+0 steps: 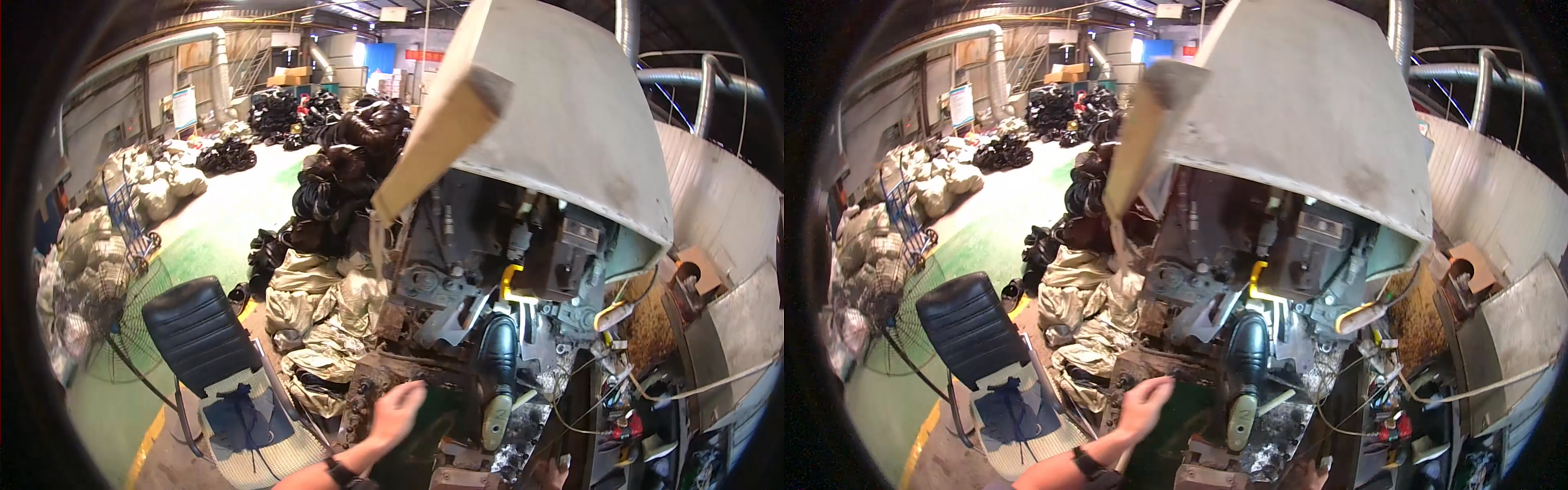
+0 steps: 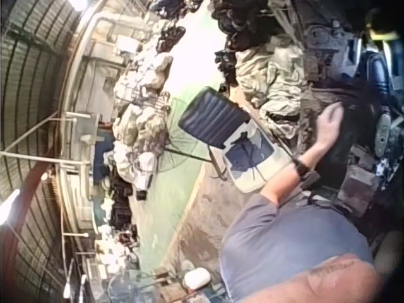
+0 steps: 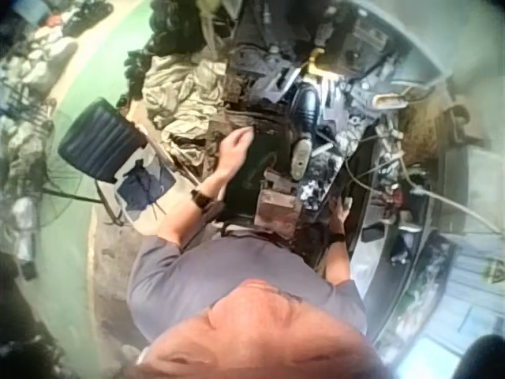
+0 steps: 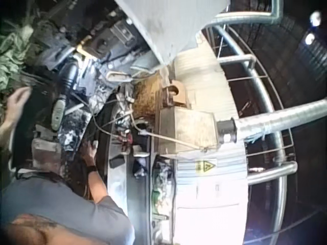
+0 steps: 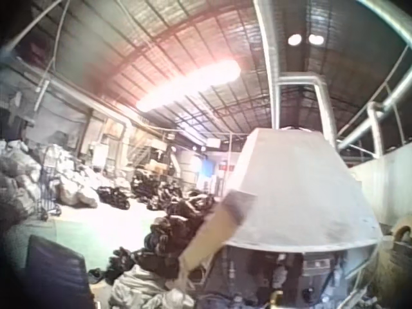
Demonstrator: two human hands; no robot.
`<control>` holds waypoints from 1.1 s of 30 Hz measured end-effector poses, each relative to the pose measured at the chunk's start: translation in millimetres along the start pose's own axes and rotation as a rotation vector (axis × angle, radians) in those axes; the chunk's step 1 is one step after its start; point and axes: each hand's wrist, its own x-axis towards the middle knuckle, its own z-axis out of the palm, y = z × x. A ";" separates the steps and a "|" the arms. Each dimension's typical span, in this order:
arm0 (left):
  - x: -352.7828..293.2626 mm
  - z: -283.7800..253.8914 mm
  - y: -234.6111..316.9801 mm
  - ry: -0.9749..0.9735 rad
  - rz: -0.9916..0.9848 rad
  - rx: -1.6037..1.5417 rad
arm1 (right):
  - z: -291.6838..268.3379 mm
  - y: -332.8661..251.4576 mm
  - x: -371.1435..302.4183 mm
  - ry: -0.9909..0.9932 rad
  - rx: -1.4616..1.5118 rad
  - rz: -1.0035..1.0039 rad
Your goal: Using a lasting machine to shape and attach the upper part of the shoe to the last.
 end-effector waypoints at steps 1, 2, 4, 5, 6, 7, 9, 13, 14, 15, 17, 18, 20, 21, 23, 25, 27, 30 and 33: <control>-5.7 17.2 15.8 -0.046 -0.010 -0.018 | 7.2 -35.0 -60.3 -0.094 -0.002 0.023; -8.2 38.7 37.9 -0.152 0.094 0.039 | 5.6 -58.8 -97.4 -0.155 0.013 0.033; -18.2 73.8 60.2 -0.346 0.217 0.144 | -39.1 -30.3 -88.7 -0.162 -0.038 -0.059; -25.5 88.0 61.0 -0.352 0.283 0.152 | -69.3 -6.4 -80.9 -0.173 -0.092 -0.130; -32.2 98.9 54.3 -0.305 0.423 0.364 | -96.3 8.2 -79.7 -0.201 -0.180 -0.080; -35.7 101.4 57.3 -0.268 0.469 0.383 | -132.1 27.6 -76.4 -0.215 -0.258 -0.032; -29.6 84.6 58.9 -0.250 0.516 0.397 | -279.9 120.5 -4.8 -0.483 -1.175 -0.582; -39.2 113.5 41.9 -0.326 0.617 0.418 | -272.2 90.6 -184.0 0.085 -0.350 0.156; -33.4 116.6 41.9 -0.321 0.721 0.435 | -283.4 88.6 -200.4 0.170 -0.262 0.129; -23.6 115.7 48.8 -0.397 0.782 0.358 | -298.7 93.6 -223.7 0.259 -0.170 0.103; -35.0 111.2 63.8 -0.316 0.657 0.457 | -327.3 105.0 -252.8 0.395 -0.018 0.056; -40.3 106.2 78.6 -0.369 0.502 0.432 | -293.9 84.6 -281.4 0.613 0.021 0.019; -19.3 123.4 32.6 -0.255 0.553 -0.231 | -312.8 81.5 -313.1 0.554 0.110 -0.070; -53.7 150.7 47.2 -0.305 0.516 -0.170 | -336.9 105.2 -324.9 0.660 0.094 -0.023; -133.6 191.4 65.1 -0.570 0.412 -0.112 | -365.8 145.8 -354.4 0.900 0.103 -0.018; -214.9 232.7 61.6 -0.855 0.297 -0.093 | -396.3 171.3 -407.3 1.028 0.036 0.083; -301.3 269.1 52.9 -1.114 0.195 -0.074 | -422.2 204.5 -464.2 1.166 0.083 0.151; -425.5 309.9 34.5 -1.414 0.063 -0.040 | -469.3 275.1 -520.6 1.441 -0.181 0.140; -505.2 331.2 19.0 -1.534 -0.010 0.032 | -510.8 261.3 -515.8 1.626 -0.338 0.055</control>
